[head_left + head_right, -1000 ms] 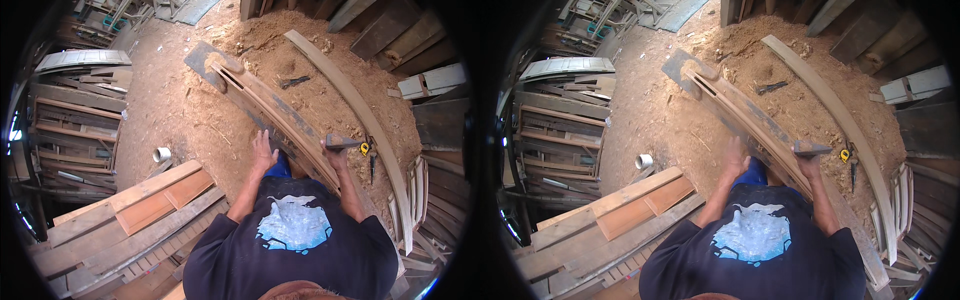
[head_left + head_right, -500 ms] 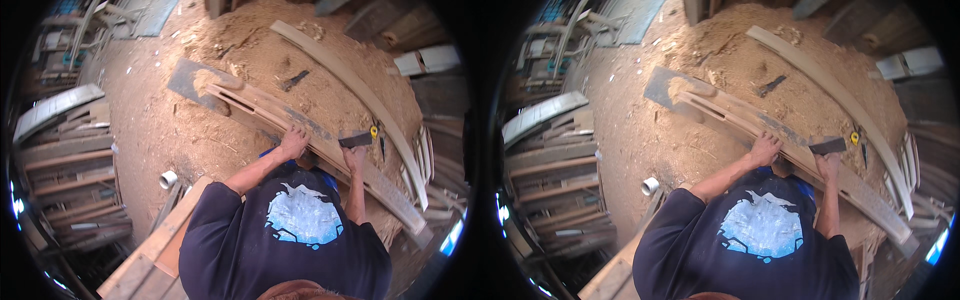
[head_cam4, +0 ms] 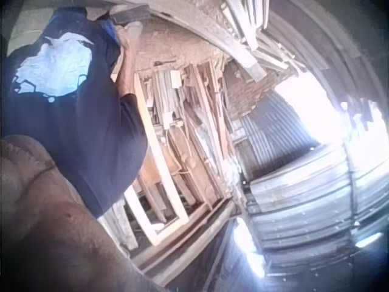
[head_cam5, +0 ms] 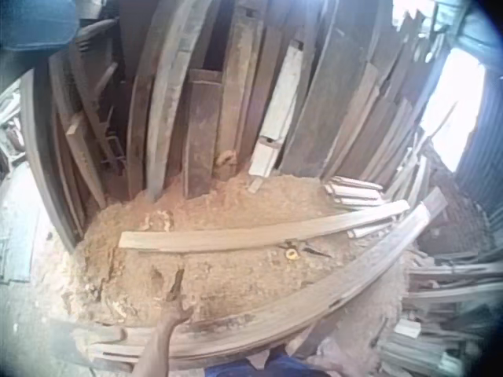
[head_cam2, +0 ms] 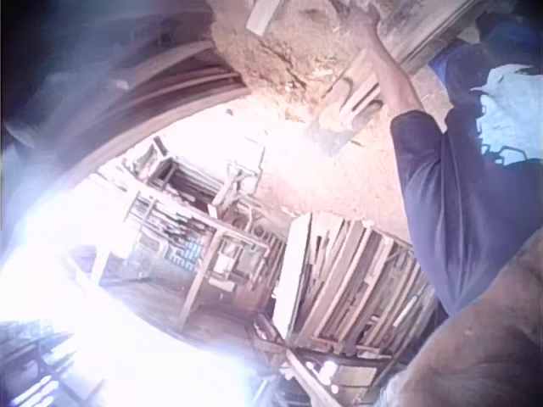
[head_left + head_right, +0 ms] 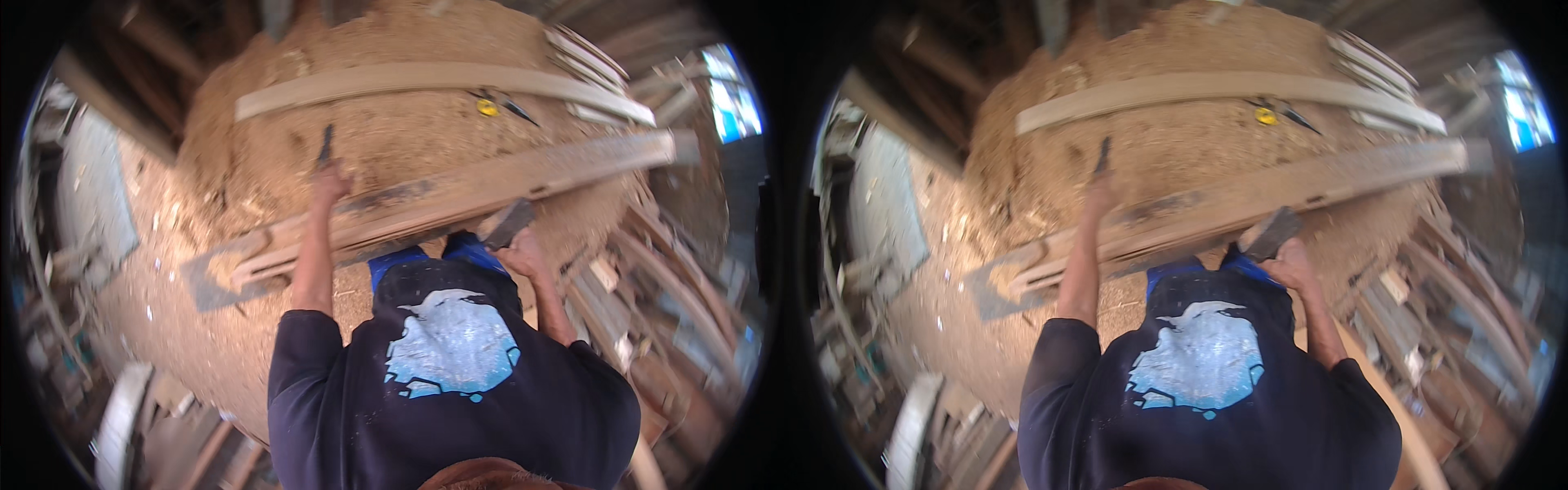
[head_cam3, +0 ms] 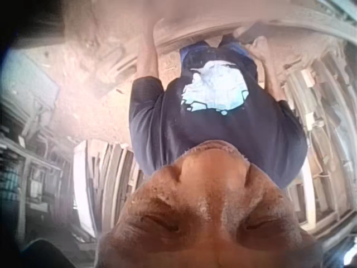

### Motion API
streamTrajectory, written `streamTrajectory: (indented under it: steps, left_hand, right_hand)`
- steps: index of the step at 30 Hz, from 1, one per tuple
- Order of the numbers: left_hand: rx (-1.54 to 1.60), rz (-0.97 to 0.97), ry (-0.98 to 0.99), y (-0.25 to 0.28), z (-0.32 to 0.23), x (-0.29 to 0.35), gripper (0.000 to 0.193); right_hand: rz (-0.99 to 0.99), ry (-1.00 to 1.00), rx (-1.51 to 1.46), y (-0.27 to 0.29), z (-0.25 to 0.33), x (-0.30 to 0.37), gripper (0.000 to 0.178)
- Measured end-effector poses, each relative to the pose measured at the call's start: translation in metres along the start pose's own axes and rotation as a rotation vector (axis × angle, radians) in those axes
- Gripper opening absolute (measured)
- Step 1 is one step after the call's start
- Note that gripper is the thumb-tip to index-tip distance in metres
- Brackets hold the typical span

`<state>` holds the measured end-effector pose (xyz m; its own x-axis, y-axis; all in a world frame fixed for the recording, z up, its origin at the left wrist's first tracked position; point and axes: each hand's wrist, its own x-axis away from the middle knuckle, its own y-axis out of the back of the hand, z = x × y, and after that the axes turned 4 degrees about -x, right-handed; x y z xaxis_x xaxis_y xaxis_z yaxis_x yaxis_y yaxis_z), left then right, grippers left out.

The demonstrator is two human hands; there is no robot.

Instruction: The person uses a small axe to repeatedly strike a cylindrical wooden dowel placed on a long plank. They adjust the dowel's position and continue striking it to shape the wood.

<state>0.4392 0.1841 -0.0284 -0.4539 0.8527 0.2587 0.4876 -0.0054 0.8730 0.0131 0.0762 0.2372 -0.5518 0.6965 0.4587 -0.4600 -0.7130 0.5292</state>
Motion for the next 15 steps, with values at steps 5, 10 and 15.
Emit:
streamTrajectory:
  steps: [5,10,15]
  left_hand:
    - [-0.173,0.547,0.252,-0.012,0.027,-0.052,0.074]
    - [-0.125,0.668,0.306,-0.075,0.095,-0.076,0.067]
    - [0.015,0.775,0.136,-0.054,0.058,-0.091,0.059]
  right_hand:
    - [-0.091,-0.295,-0.137,-0.037,-0.049,0.07,0.037]
    - [-0.094,-0.474,-0.13,-0.044,-0.087,0.099,0.035]
    - [-0.071,-0.519,-0.187,-0.034,-0.094,0.087,0.039]
